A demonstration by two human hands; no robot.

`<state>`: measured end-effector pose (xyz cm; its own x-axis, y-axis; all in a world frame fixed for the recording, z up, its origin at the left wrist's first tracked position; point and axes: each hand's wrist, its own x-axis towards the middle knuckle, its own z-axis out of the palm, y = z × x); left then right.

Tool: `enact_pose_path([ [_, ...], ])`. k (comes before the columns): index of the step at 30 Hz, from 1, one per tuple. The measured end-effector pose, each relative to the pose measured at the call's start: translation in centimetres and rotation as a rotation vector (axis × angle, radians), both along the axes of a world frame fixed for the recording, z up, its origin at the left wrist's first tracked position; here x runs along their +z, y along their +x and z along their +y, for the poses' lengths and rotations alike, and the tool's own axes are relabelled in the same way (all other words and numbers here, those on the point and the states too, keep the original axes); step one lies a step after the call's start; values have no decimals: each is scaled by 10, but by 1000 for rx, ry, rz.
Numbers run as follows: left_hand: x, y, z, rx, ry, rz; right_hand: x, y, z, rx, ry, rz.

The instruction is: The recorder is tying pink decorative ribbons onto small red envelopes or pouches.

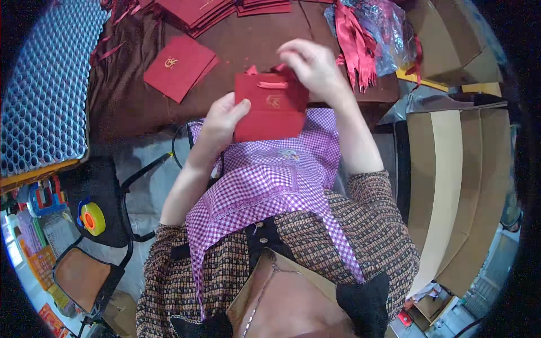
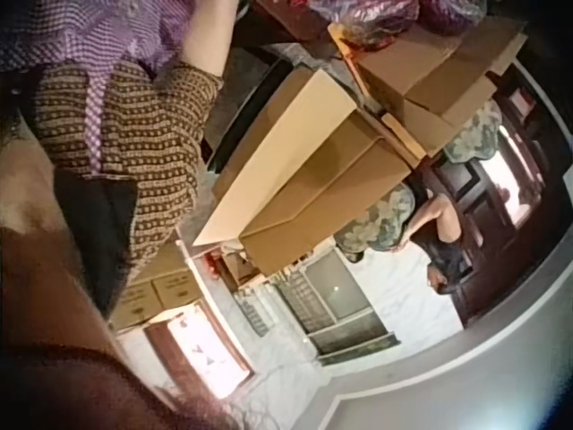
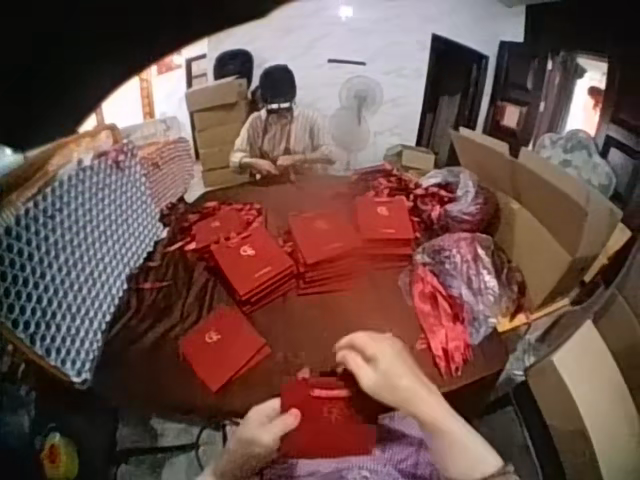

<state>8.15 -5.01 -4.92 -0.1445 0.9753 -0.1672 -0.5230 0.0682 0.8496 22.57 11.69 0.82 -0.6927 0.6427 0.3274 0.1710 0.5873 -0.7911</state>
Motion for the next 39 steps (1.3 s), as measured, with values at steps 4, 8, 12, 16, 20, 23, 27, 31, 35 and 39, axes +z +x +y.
enact_pose_path([
  [4, 9, -2, 0, 29, 10, 2, -2, 14, 29, -23, -114, -325],
  [8, 5, -2, 1, 6, -19, 73, -22, 10, 33, 134, -191, -451],
  [12, 8, -4, -1, 29, -23, 53, -32, 9, 31, 88, -258, -227],
  [16, 6, -6, 0, 27, -27, 28, -42, 6, 27, -100, -298, -123],
  [20, 9, -8, -1, 19, 55, -24, -44, 9, 25, -142, -266, -65],
  [23, -2, -16, 0, 103, -27, -65, -39, 20, 23, -224, 186, -133],
  [27, -1, -22, 6, 255, 16, -2, -11, 28, -15, 172, 417, -187],
  [31, 21, -12, 15, 269, 132, -107, -14, 28, -57, 271, 488, -320],
  [35, 33, -14, 20, 271, 20, 52, -40, 32, -51, 118, 265, -23],
  [39, 13, -32, 26, 406, -72, 720, -49, 41, -47, 69, -342, 117],
])
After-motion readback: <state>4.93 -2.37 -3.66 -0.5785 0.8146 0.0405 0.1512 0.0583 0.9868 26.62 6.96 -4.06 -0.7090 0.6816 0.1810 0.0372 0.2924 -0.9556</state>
